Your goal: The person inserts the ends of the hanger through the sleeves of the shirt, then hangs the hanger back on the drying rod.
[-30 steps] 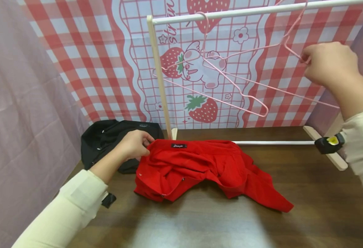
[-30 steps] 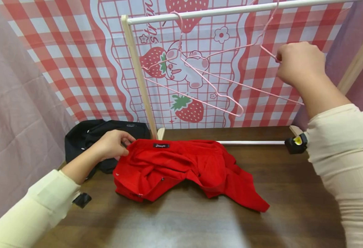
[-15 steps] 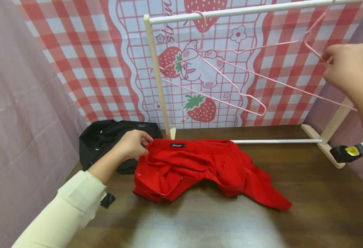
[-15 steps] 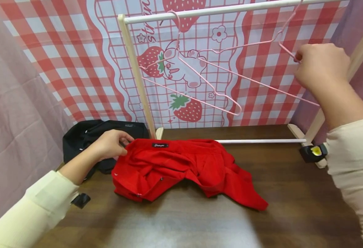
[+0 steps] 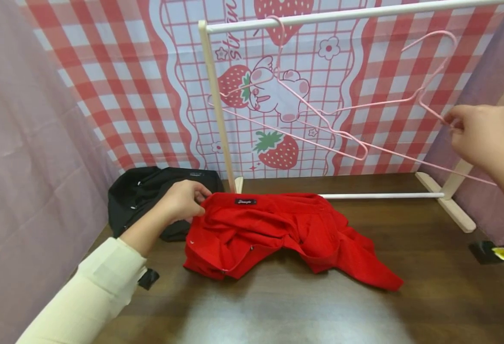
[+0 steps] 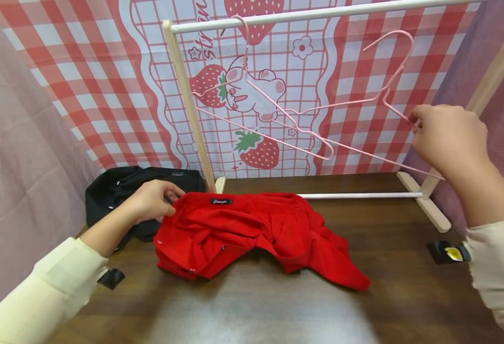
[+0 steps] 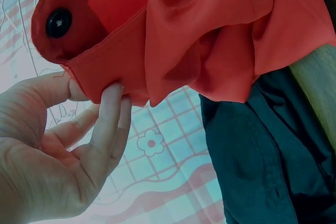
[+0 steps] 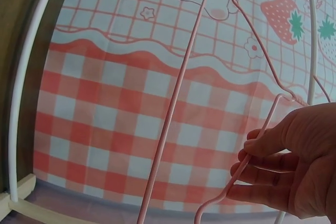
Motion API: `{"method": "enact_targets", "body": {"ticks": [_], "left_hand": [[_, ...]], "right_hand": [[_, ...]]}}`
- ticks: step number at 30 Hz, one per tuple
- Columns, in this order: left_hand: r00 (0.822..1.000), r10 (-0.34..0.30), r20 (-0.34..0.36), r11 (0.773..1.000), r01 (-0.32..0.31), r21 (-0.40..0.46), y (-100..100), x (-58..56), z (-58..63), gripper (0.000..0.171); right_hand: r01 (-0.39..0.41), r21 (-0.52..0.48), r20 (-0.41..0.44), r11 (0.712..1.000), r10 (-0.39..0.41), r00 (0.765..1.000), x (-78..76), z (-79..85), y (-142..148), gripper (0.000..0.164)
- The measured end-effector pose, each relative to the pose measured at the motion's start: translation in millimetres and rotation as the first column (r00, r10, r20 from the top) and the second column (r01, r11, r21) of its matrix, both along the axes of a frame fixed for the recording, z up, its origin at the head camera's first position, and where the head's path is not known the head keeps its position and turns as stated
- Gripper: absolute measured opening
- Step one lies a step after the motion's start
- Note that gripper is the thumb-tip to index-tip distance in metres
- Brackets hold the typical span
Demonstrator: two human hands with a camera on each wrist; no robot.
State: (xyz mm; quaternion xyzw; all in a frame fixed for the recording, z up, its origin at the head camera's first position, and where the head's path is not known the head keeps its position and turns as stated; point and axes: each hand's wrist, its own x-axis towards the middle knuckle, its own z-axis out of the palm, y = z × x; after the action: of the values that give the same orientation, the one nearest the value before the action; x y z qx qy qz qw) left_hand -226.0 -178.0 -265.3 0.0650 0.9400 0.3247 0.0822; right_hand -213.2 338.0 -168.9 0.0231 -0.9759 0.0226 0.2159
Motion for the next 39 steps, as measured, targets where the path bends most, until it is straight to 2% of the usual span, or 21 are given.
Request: {"method": "enact_targets", "body": {"ticks": [7,13,19,27,39], "left_hand": [[1.000,-0.002,-0.007,1.000,0.002,-0.002,-1,0.6,-1.1,0.040],[1.000,0.003,0.000,1.000,-0.003,0.002,-2,0.7,-2.4,0.040],[1.000,0.010,0.002,1.000,-0.010,-0.007,-1,1.5,-3.3,0.039],[1.000,0.007,0.000,1.000,-0.007,-0.015,-1,2.7,-3.0,0.039],[1.000,0.022,0.019,1.000,-0.021,-0.013,0,4.3,-2.7,0.039]], "right_hand": [[0.010,-0.018,0.039,1.000,-0.009,0.999,9.0,-13.9,-2,0.030],[-0.018,-0.025,0.039,1.000,0.019,0.999,19.1,-27.3,-6,0.028],[-0.049,-0.029,0.034,0.998,0.050,0.998,23.5,-38.7,-6,0.026],[-0.054,-0.024,0.069,0.998,0.056,0.996,28.5,-48.8,-7,0.025],[-0.086,-0.020,0.030,0.996,0.087,0.996,38.3,-62.6,-8,0.021]]}}
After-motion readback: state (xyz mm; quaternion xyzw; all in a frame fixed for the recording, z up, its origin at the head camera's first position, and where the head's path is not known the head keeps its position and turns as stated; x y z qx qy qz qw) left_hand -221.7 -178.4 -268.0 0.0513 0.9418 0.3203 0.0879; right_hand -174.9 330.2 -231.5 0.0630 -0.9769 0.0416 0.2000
